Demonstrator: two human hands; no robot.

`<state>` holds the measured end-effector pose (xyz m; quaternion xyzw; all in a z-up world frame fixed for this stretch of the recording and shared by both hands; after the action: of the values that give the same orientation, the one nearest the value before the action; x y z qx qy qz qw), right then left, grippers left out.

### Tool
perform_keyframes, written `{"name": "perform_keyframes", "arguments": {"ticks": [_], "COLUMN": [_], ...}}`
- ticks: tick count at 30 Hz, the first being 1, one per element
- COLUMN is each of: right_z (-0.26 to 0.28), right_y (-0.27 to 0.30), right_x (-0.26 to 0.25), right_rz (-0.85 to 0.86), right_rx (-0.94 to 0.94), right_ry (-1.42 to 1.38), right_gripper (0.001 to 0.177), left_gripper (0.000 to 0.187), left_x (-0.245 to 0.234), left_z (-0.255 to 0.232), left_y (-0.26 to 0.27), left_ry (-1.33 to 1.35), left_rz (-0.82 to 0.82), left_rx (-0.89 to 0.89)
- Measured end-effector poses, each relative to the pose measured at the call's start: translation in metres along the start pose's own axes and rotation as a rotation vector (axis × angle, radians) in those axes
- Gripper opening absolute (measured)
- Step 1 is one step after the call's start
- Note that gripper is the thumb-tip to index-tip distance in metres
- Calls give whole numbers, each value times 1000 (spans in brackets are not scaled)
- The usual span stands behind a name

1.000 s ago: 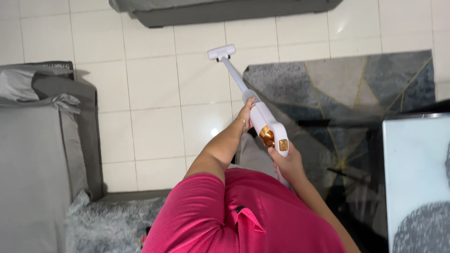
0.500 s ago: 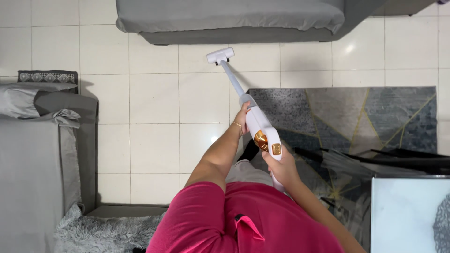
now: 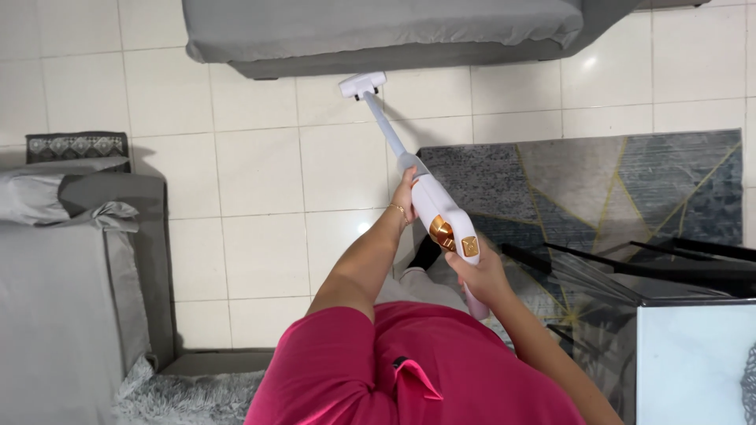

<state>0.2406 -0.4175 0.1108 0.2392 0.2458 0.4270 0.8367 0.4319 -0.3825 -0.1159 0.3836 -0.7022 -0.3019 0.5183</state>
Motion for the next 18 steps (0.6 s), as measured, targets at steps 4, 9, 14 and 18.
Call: {"name": "perform_keyframes", "arguments": {"ticks": [4,9,14,18], "right_z": [-1,19,38,50], "right_y": [-6,-8,-15,-20], "right_x": [21,56,91,115], "right_rz": [11,38,88,129], "right_rx": [-74,-11,-85,-75], "right_ry": [-74,-82,-69,-77], "right_gripper": [31,32,31,32], "left_gripper": [64,67,68,69], "left_x": [-22,-46,-78,-103], "left_z": [-16,-48,-74,-93], "left_y": [8,23,26,25], "left_ry": [6,-36,-14,6], "left_rz": [-5,-31,-61,-71], "left_rx": [11,22,56,93]}}
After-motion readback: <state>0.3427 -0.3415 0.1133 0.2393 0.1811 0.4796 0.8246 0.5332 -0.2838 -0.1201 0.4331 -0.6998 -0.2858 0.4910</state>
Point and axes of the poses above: each hand's wrist, its own y-axis away from the middle knuckle, its own x-axis out of the palm, z = x × y, the point moved 7 cm from there along -y, towards the middle knuckle, and after that the axes turned 1 degree about -z, right-handed, at the moved point
